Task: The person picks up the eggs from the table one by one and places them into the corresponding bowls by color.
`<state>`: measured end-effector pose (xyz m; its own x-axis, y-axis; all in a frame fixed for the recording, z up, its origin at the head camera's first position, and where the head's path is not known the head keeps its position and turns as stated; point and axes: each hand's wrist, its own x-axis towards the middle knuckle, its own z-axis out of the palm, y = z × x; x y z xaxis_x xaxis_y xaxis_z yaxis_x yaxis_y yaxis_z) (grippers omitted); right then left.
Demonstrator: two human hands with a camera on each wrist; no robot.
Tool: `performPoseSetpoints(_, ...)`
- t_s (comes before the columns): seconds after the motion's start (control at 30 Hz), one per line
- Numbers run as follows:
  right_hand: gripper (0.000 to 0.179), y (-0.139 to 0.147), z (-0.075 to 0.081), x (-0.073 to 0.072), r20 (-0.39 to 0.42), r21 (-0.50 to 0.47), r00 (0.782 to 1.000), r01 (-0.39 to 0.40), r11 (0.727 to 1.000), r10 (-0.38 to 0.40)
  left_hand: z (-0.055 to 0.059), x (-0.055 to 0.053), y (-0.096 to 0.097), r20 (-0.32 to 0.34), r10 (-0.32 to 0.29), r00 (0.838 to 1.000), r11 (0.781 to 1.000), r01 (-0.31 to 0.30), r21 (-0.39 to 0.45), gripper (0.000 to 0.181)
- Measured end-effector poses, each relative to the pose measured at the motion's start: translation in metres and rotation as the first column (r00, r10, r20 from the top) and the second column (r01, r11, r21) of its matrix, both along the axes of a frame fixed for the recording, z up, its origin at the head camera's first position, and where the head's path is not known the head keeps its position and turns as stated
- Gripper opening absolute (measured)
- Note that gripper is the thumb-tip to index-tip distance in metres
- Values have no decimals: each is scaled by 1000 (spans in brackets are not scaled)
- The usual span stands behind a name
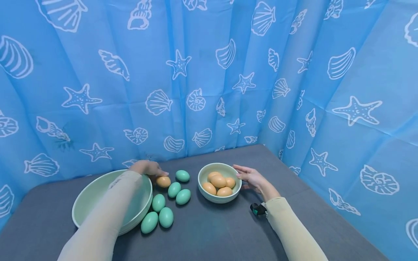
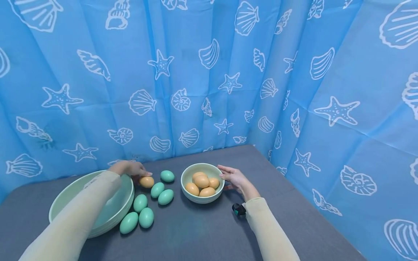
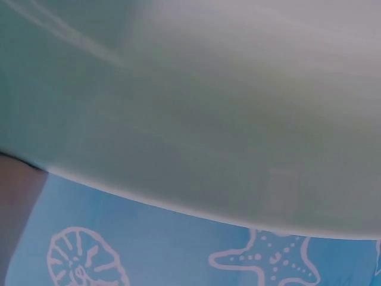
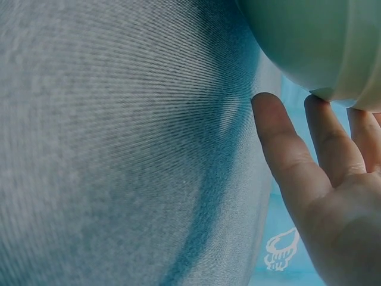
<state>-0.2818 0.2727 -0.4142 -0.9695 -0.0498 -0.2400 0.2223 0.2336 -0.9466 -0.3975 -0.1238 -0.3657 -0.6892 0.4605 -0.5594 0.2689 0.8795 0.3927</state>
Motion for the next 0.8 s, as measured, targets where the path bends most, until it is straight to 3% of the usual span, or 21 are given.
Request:
performPoseSetpoints(0.07,55,-1,0,0,-1,0,1000,-6,1000,6,4,5,0,8,-4,1000,997,4,77,46)
performPoseSetpoints(0.3,56,-4,1,1,5,-5,1000,-15,1000,15,9,18,2,-69,-5,998,970,22,243,48)
performPoseSetpoints(0.43,56,-5,4,0,7,-7,1000,-11,1000,11,16,24,4,-50,17,999,946,1,324,45)
performPoseSetpoints(0.57,57,-2,4,1,10,1,1000,-21,1000,21,21,31,8,28,80,996,904,-85,419,46)
performPoseSetpoints(0.67,57,0,3,1,10,4,1000,-27,1000,27,21,37,12,89,130,988,860,-156,485,48)
performPoseSetpoints(0.8,57,0,2,0,9,-10,999,-33,999,33,17,47,17,139,172,975,818,-220,532,46)
